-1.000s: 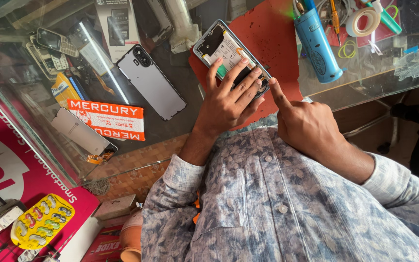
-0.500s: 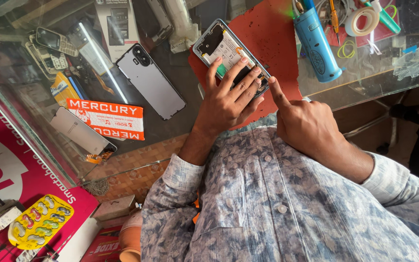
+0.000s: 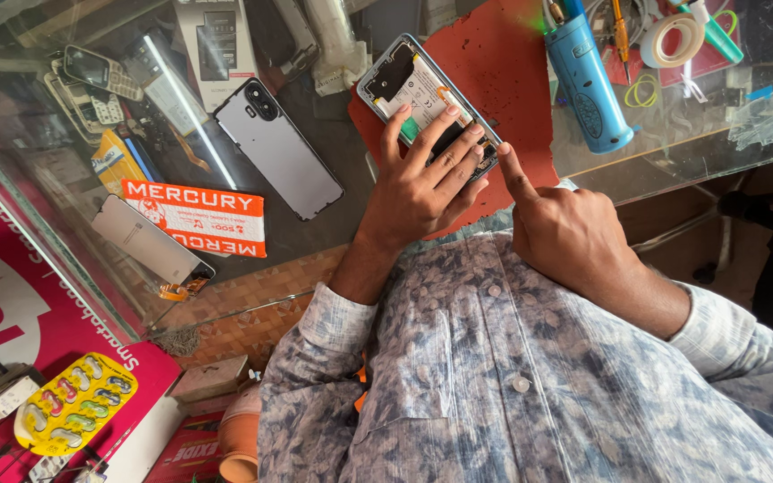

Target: The person uses a screwdriver to remove screws from a disassembled smartphone. They then use a heat gun to warm the edges of the device and a metal prying tool to separate the internal components from the frame.

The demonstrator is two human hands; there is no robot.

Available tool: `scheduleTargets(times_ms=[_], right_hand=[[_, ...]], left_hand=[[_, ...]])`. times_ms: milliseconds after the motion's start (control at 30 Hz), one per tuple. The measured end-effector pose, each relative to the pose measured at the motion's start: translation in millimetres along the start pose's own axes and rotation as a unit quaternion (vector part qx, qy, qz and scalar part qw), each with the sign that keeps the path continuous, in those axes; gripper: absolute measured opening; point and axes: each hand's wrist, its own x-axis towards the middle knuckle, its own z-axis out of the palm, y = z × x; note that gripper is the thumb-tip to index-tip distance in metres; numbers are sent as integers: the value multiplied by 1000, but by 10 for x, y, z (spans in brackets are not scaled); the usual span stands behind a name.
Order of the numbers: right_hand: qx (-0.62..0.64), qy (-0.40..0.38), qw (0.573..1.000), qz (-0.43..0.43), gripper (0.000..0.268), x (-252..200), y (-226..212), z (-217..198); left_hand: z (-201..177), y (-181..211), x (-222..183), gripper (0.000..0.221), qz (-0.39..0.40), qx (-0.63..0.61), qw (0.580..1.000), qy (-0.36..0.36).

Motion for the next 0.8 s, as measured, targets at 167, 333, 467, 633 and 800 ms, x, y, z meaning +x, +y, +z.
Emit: scheduleTargets(times_ms=[167,333,467,633,800], right_hand=[[-1,21,1000,-14,76,14,-2,-9],[12,26,1000,-13,76,16,-3,-16],[7,31,999,-8,77,-7,-5,15],[4,27,1000,-5,84,30,15,68],[11,1,1000,21,91,27,-1,101]], left_hand=[[-4,5,10,35,-8,-7,1000,0],[-69,24,44,33,-5,1,1000,-5],[-99,45,65,34,-3,-1,1000,-5],[-120,47,116,32,-1,-2,1000,-3],[-158,89,185,32,4,2,1000,4]])
